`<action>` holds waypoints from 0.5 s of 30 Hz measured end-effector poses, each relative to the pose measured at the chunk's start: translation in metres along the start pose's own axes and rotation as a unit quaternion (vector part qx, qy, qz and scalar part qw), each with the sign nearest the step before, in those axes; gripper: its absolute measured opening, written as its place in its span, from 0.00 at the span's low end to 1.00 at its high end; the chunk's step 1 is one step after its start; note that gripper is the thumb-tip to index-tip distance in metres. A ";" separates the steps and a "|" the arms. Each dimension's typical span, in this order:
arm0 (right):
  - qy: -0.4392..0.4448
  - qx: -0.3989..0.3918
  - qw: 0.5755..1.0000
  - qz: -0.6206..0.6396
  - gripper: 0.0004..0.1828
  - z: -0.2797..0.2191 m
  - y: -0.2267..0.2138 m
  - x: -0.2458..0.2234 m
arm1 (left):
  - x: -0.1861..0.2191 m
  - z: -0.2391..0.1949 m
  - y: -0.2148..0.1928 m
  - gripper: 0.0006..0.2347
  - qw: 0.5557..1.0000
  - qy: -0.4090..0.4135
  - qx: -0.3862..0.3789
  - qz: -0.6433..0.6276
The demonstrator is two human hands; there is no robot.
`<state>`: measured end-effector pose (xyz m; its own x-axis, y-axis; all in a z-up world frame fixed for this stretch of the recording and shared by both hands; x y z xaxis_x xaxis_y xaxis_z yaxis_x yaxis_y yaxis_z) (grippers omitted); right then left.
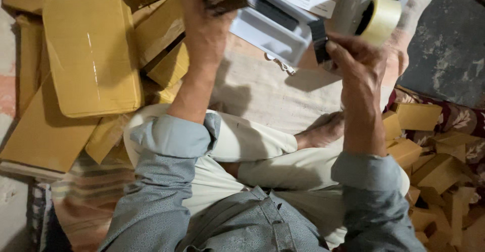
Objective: The person sits on the floor and repeatedly unpacks smartwatches from their retail boxes, then repacks them into small cardboard shipping boxes. They seal each box with packing tape using a handheld dispenser.
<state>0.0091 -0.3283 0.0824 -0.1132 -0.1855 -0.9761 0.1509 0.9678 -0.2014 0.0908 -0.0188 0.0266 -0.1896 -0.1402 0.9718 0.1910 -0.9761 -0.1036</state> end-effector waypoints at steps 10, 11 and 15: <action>-0.255 -0.028 0.846 -0.466 0.10 0.065 0.083 -0.033 | -0.003 -0.008 0.029 0.30 0.997 0.033 -0.059 0.031; -0.262 -0.036 0.843 -0.468 0.08 0.066 0.087 -0.033 | -0.007 -0.007 0.028 0.30 0.998 0.026 -0.049 0.019; -0.273 -0.068 0.832 -0.478 0.05 0.058 0.099 -0.036 | -0.020 -0.006 0.022 0.29 0.999 -0.014 -0.027 0.009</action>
Point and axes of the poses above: each hand's wrist, its own z-axis towards the middle knuckle, its own y-axis out of the palm, x = y × z, the point moved 9 cm from there along z, towards the middle knuckle, and after that the axes turned 4 degrees about -y, right-handed, at the moved point
